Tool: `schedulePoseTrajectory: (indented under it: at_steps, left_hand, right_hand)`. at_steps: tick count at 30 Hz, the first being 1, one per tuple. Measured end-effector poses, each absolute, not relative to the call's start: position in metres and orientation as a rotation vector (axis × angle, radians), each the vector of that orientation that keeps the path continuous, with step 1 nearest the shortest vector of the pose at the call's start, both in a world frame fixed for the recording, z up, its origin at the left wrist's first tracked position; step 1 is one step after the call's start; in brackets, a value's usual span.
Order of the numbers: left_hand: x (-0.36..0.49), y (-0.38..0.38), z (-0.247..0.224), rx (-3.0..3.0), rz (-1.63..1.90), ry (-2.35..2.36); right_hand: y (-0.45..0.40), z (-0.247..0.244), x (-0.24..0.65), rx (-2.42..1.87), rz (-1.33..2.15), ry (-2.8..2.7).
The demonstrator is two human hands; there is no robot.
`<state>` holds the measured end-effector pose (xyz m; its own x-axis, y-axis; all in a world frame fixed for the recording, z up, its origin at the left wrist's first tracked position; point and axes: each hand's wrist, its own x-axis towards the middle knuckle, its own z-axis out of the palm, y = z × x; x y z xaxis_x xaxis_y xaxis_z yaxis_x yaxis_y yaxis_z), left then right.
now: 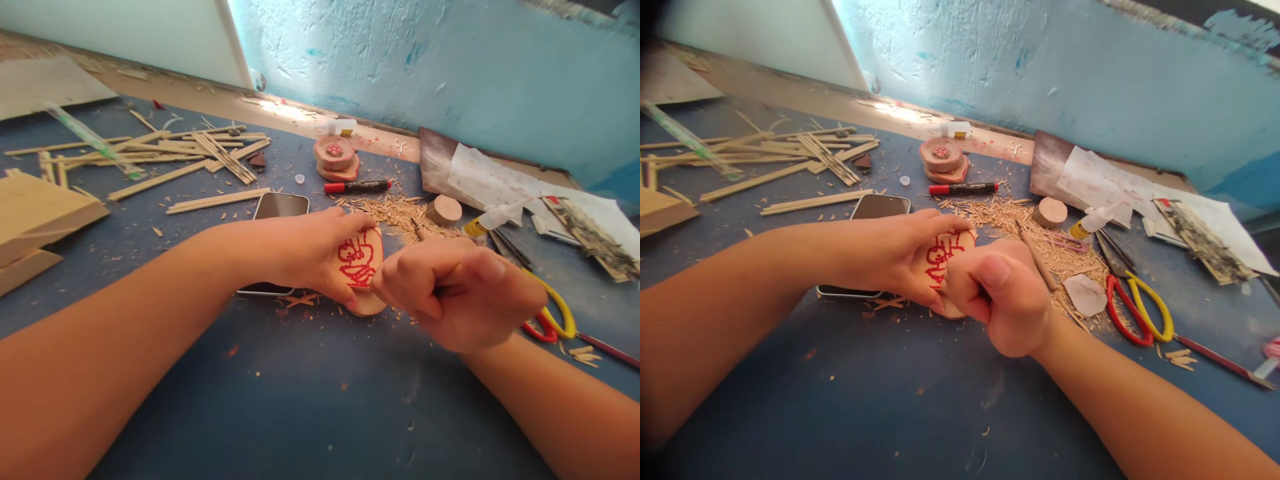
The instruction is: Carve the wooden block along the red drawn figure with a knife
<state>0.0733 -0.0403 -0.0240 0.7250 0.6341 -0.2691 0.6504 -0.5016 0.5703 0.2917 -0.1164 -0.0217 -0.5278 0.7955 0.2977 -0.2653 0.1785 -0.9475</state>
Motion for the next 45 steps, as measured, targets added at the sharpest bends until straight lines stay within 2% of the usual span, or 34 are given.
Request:
schedulePoseTrajectory:
  at_steps: [4,7,13,18,36,45]
  left_hand:
    - [0.076,-0.041,-0.02,2.249,-0.064,0.989]
    - [0.079,-0.043,-0.016,2.245,-0.071,1.006]
    - [0.079,-0.044,-0.015,2.251,-0.061,0.995]
    - [0.077,-0.043,-0.016,2.27,-0.039,0.957]
    - [0.075,-0.042,-0.016,2.257,-0.068,0.963]
    - [0.075,-0.041,-0.018,2.243,-0.056,0.952]
  right_hand:
    - [-0.118,0.0,0.3,-0.637,1.575,-1.66]
    - [-0.12,0.012,0.302,-0.693,1.506,-1.823]
    - [-0.125,0.004,0.298,-0.613,1.288,-1.936]
    - [-0.126,0.011,0.306,-0.659,1.267,-2.054]
    - [-0.124,0.012,0.313,-0.692,1.432,-1.888]
    - [-0.132,0.011,0.305,-0.685,1.321,-1.885]
